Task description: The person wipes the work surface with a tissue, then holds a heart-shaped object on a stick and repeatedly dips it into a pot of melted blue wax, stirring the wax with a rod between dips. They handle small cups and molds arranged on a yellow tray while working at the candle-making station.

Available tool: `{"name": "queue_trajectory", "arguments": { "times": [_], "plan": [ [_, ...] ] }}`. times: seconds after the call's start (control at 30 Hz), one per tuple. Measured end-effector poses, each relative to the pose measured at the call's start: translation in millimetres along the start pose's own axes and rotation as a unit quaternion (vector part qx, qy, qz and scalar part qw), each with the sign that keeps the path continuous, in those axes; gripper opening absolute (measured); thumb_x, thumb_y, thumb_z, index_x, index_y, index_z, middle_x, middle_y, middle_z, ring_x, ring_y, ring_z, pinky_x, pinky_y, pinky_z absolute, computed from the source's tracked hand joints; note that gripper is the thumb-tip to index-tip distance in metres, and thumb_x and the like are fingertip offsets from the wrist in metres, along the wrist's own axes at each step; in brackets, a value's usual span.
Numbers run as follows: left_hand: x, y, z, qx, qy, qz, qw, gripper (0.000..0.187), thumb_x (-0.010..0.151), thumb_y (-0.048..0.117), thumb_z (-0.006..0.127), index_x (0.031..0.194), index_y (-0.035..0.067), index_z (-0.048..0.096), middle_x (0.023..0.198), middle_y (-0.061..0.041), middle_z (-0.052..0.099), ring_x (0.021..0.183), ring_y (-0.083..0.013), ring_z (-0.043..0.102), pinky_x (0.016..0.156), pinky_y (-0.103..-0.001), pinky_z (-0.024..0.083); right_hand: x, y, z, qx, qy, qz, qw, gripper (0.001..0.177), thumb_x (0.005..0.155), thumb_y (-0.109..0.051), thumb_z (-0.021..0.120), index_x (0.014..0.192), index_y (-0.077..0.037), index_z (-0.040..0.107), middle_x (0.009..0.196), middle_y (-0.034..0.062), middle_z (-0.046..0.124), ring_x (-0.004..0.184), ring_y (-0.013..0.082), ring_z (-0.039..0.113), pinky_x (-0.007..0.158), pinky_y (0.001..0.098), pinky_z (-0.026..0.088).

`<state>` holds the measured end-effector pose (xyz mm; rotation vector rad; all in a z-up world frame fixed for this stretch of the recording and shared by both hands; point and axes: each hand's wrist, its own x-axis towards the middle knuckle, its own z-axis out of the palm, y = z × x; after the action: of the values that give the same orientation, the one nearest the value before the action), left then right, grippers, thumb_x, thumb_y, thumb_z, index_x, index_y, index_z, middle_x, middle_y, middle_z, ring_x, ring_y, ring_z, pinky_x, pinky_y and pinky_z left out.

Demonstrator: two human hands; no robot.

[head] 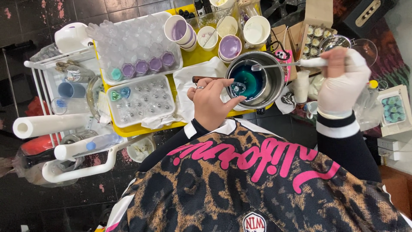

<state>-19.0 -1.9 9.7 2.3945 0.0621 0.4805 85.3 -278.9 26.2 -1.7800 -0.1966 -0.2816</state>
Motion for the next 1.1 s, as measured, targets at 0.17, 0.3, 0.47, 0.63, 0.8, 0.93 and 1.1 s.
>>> {"name": "queue_trajectory", "arguments": {
  "times": [0.17, 0.3, 0.47, 0.63, 0.8, 0.93, 1.1],
  "plan": [
    [-3.3, -4.1, -5.5, 0.005, -0.008, 0.018, 1.000, 0.048, 0.072, 0.050, 0.087, 0.108, 0.020, 0.075, 0.090, 0.004, 0.072, 0.096, -0.0196, 0.060, 0.083, -0.044, 0.025, 2.0, 33.0, 19.0, -0.068, -0.094, -0.016, 0.993, 0.031, 0.119, -0.026, 0.062, 0.108, 0.001, 0.071, 0.090, 0.0007, 0.064, 0.078, 0.0068, 0.054, 0.070, 0.0219, 0.042],
    [-4.9, -9.5, -8.1, 0.020, -0.021, 0.039, 0.999, 0.049, 0.068, 0.050, 0.089, 0.104, 0.019, 0.075, 0.088, 0.003, 0.072, 0.096, -0.0214, 0.060, 0.082, -0.046, 0.024, 0.8, 41.0, 36.7, -0.001, -0.138, 0.056, 0.989, 0.027, 0.113, -0.024, 0.063, 0.107, 0.001, 0.070, 0.093, 0.0007, 0.069, 0.081, 0.0063, 0.058, 0.073, 0.0212, 0.046],
    [-6.6, -15.8, -9.3, 0.008, -0.039, 0.044, 0.998, 0.046, 0.069, 0.046, 0.089, 0.105, 0.020, 0.075, 0.097, 0.004, 0.075, 0.100, -0.0201, 0.062, 0.084, -0.046, 0.025, 5.5, 58.0, 45.9, -0.012, -0.139, 0.082, 0.987, 0.032, 0.114, -0.027, 0.062, 0.102, 0.001, 0.072, 0.089, 0.0005, 0.068, 0.081, 0.0064, 0.058, 0.075, 0.0207, 0.046],
    [-6.5, -22.0, -10.5, -0.002, -0.050, 0.053, 0.997, 0.046, 0.067, 0.048, 0.090, 0.102, 0.021, 0.075, 0.100, 0.006, 0.076, 0.101, -0.0221, 0.062, 0.084, -0.046, 0.026, 7.5, 64.8, 47.3, 0.011, -0.152, 0.120, 0.981, 0.036, 0.114, -0.030, 0.061, 0.099, 0.000, 0.072, 0.083, -0.0014, 0.066, 0.077, 0.0042, 0.055, 0.070, 0.0196, 0.043],
    [-6.1, -27.5, -13.2, -0.037, -0.073, 0.050, 0.995, 0.048, 0.070, 0.051, 0.089, 0.105, 0.021, 0.075, 0.102, 0.007, 0.077, 0.101, -0.0209, 0.063, 0.084, -0.044, 0.028, 8.7, 66.7, 48.6, 0.061, -0.106, 0.220, 0.968, 0.033, 0.112, -0.030, 0.060, 0.096, -0.004, 0.073, 0.071, -0.0045, 0.057, 0.060, 0.0013, 0.042, 0.055, 0.0180, 0.030],
    [-2.2, -26.1, -13.7, -0.027, -0.074, 0.048, 0.996, 0.046, 0.070, 0.050, 0.089, 0.104, 0.022, 0.075, 0.099, 0.005, 0.076, 0.100, -0.0210, 0.063, 0.083, -0.045, 0.027, 9.2, 72.1, 44.4, 0.120, -0.080, 0.231, 0.962, 0.031, 0.111, -0.028, 0.062, 0.098, -0.003, 0.073, 0.074, -0.0041, 0.059, 0.063, 0.0017, 0.046, 0.057, 0.0179, 0.032],
    [2.3, -23.0, -6.6, 0.023, -0.012, 0.062, 0.998, 0.048, 0.070, 0.046, 0.087, 0.108, 0.019, 0.074, 0.096, 0.001, 0.074, 0.103, -0.0254, 0.062, 0.086, -0.049, 0.028, 9.6, 68.7, 33.6, 0.143, -0.057, 0.189, 0.970, 0.031, 0.115, -0.027, 0.061, 0.099, -0.001, 0.069, 0.077, -0.0028, 0.060, 0.067, 0.0034, 0.048, 0.061, 0.0185, 0.036]
  ]
}}
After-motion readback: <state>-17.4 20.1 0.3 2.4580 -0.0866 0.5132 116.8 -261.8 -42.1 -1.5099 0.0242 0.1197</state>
